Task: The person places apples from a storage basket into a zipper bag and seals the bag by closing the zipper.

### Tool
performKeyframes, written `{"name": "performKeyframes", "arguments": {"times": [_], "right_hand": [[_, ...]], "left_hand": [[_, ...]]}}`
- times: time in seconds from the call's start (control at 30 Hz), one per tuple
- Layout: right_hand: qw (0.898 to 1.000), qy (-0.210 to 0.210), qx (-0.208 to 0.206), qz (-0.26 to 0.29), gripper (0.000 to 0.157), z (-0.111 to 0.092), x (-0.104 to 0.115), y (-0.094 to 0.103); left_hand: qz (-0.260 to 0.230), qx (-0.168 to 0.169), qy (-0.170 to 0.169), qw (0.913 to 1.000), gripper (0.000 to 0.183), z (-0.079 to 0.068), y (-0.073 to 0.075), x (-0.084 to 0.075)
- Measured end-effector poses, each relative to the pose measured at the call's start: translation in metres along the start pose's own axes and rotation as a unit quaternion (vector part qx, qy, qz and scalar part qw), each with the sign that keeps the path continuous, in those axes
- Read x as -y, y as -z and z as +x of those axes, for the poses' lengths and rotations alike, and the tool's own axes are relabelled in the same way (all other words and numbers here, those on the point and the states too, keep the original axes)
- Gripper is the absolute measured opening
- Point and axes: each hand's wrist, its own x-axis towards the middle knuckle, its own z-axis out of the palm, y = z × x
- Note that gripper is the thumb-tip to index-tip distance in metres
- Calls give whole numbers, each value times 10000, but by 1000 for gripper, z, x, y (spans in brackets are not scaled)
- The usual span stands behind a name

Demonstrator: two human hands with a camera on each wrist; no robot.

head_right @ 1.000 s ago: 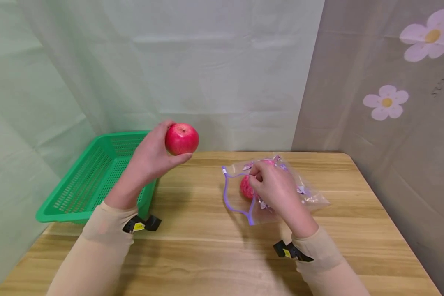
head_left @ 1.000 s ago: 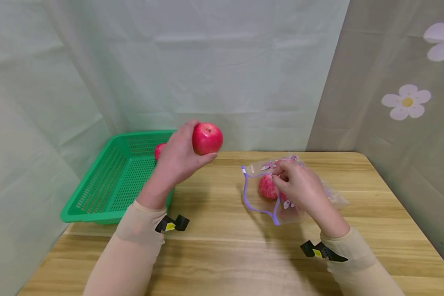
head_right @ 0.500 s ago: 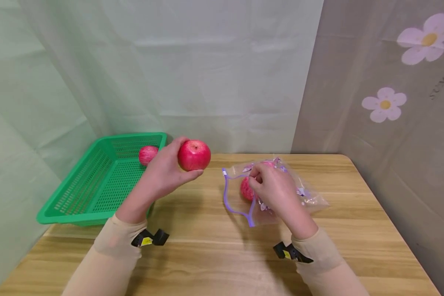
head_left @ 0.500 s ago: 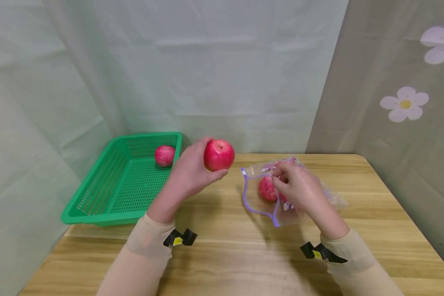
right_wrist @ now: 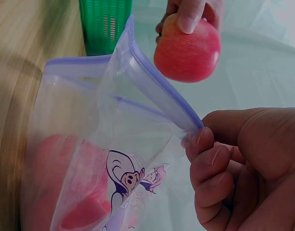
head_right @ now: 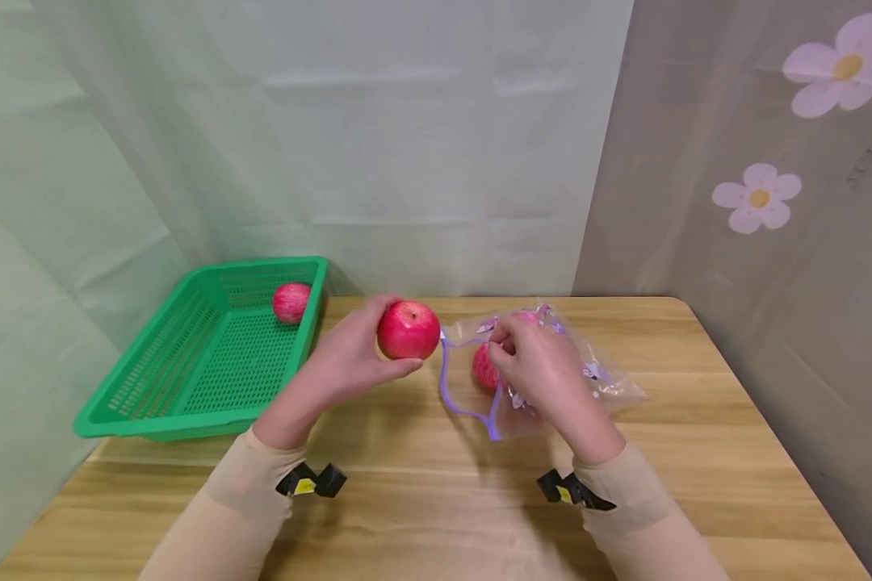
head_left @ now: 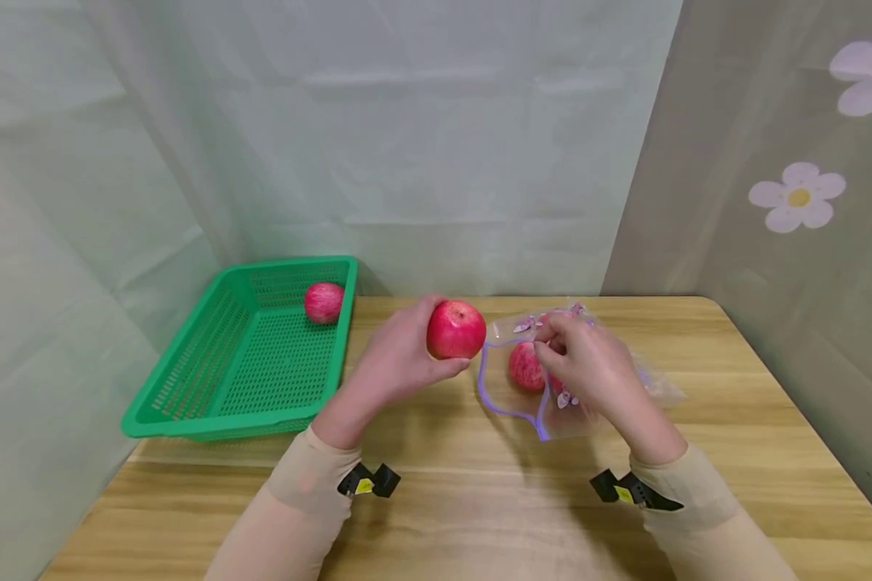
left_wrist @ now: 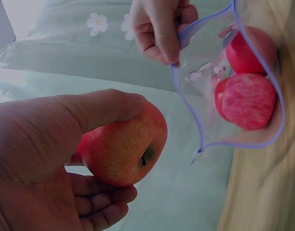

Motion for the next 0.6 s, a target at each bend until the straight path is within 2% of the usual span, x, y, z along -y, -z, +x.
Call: {"name": "performKeyframes", "arguments": {"times": [0.33,0.6], "right_hand": [[10000,32,22,-13,9,1,4,3],[10000,24,-36,8,8,-1,1,4]], "left_hand": [[217,342,-233,9989,88,-3,-14,-8],[64,489,-503,9975,84,-3,-28,-15]]}}
